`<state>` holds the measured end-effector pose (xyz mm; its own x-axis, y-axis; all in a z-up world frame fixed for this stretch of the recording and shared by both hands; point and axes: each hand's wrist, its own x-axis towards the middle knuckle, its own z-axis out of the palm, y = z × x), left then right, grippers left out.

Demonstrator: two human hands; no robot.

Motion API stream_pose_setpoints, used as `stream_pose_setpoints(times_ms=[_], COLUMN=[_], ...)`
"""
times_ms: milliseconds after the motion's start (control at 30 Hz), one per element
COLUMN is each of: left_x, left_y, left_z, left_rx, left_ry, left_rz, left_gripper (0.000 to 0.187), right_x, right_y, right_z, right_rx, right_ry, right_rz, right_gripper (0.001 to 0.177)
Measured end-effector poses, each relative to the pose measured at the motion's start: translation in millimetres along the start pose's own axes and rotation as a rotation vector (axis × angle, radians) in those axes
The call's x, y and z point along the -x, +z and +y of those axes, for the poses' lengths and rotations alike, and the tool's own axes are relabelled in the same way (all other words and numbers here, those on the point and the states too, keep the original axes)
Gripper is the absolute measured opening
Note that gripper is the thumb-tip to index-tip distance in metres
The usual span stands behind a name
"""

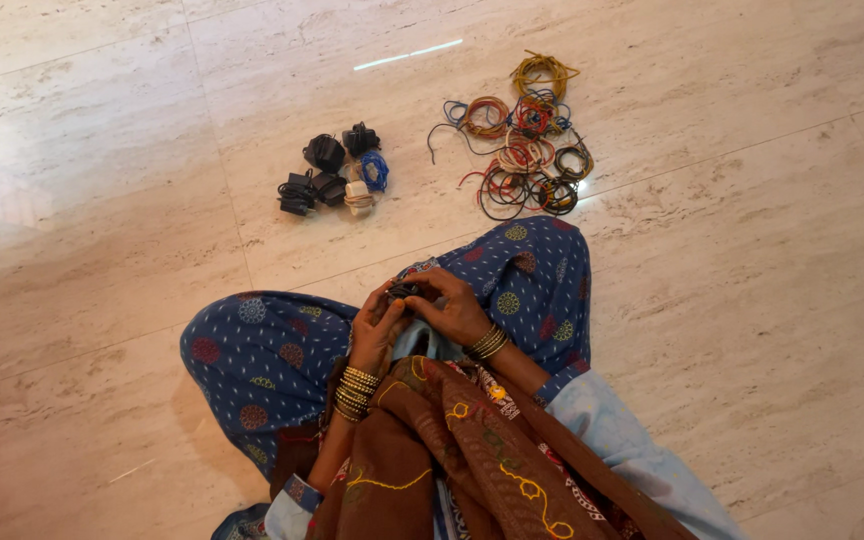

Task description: The person sits on the floor and organizes a pile of cables and power adapters. They pick up individual cables, untangle them, and coil them neatly by hand. The person handles several different colored cables and power bricks, placing each finished bundle on the floor.

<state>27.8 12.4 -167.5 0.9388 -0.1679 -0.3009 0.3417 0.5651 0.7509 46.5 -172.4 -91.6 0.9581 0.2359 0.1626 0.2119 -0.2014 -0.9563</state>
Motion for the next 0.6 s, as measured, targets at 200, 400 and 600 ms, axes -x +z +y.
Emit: stream_pose_setpoints(times_ms=[200, 400, 600], left_x=[-5, -7, -9], left_y=[-14, -16, -17], left_z=[-5, -1, 2], left_rx=[0.089, 0.223, 0.172], left_ry=[-0.048, -0.085, -0.043], left_rz=[-0.01, -0.065, -0.07], left_gripper=[0.043, 0.042, 0.042], right_x=[9, 5, -1], right_y=[10, 11, 8], right_z=[31, 39, 23], right_rx=[-0.225, -0.259, -0.051], right_ry=[0.086, 0.235, 0.0], right_rz=[0.017, 0.03, -0.019], right_gripper=[0.029, 0.023, 0.038])
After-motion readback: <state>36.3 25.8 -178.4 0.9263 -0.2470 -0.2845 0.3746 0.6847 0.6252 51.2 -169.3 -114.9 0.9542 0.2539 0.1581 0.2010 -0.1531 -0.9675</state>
